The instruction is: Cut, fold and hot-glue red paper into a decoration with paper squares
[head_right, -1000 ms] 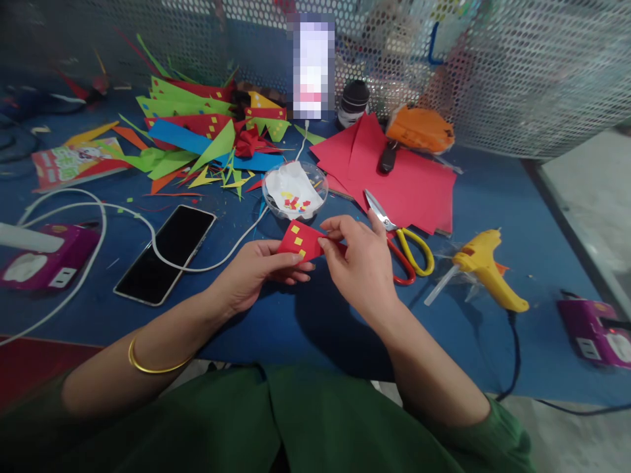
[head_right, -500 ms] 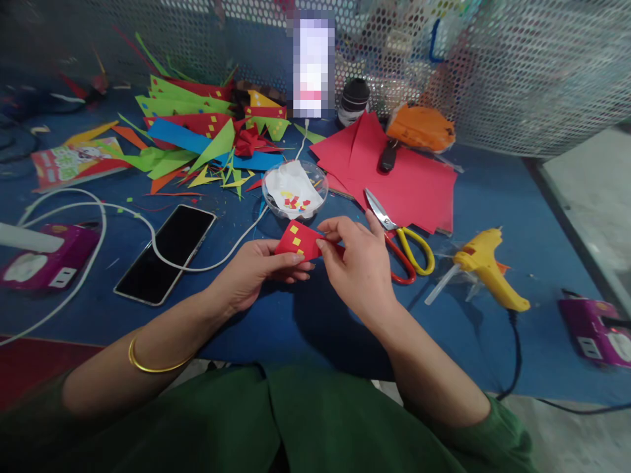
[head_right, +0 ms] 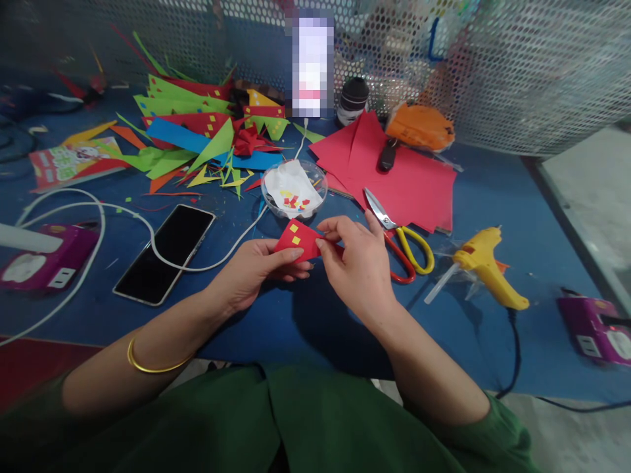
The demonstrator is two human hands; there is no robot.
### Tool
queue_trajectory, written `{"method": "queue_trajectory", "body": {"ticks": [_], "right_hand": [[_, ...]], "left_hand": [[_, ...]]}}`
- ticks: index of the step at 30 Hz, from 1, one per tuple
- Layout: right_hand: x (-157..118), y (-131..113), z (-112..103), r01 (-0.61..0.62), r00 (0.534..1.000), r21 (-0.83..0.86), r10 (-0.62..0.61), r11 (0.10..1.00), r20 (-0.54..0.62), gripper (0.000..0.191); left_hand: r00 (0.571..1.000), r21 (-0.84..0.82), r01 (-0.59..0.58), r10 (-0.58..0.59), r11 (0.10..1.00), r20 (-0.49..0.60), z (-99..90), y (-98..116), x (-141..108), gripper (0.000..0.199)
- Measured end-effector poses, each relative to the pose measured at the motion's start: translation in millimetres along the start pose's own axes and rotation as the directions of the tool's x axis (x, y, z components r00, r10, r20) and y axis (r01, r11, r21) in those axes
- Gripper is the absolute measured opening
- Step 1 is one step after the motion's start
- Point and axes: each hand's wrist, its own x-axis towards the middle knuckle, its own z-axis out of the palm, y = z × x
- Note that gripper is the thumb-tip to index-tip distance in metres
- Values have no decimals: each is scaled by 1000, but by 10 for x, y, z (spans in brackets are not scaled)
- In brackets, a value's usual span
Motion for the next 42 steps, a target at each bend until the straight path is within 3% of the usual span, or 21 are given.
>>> {"method": "queue_trajectory", "body": {"ticks": [4, 12, 27, 33, 35, 38, 40, 42], "right_hand": [[10, -1, -5, -5, 1000, -9, 5, 1000, -6, 10], [-14, -17, 8, 7, 1000, -3, -7, 1000, -6, 9], [6, -2, -63, 6, 999, -2, -6, 1000, -41, 7], [50, 19, -146, 26, 996, 8, -26, 1000, -88, 13], [78, 42, -210, 11, 979, 29, -5, 1000, -204, 16], [92, 109, -305, -68, 911, 107, 105, 992, -399, 17], [65, 166, -333, -129, 868, 208, 212, 969, -448, 19], [13, 212, -315, -175, 850, 343, 317, 923, -420, 22]], "left_hand": [[1000, -15, 3, -2, 1000, 8, 4, 0, 0, 28], [998, 9, 6, -5, 1000, -56, 21, 13, -6, 13], [1000, -34, 10, -10, 999, 2, -18, -6, 12, 26], [997, -74, -34, 29, 997, -67, -21, 7, 6, 19], [994, -117, -73, 62, 990, -88, -24, 21, 6, 18], [985, -179, -130, 107, 975, -134, -29, 48, 3, 15], [976, -223, -165, 127, 961, -177, -33, 64, 1, 12], [966, -262, -199, 144, 944, -213, -35, 74, 2, 10]]}}
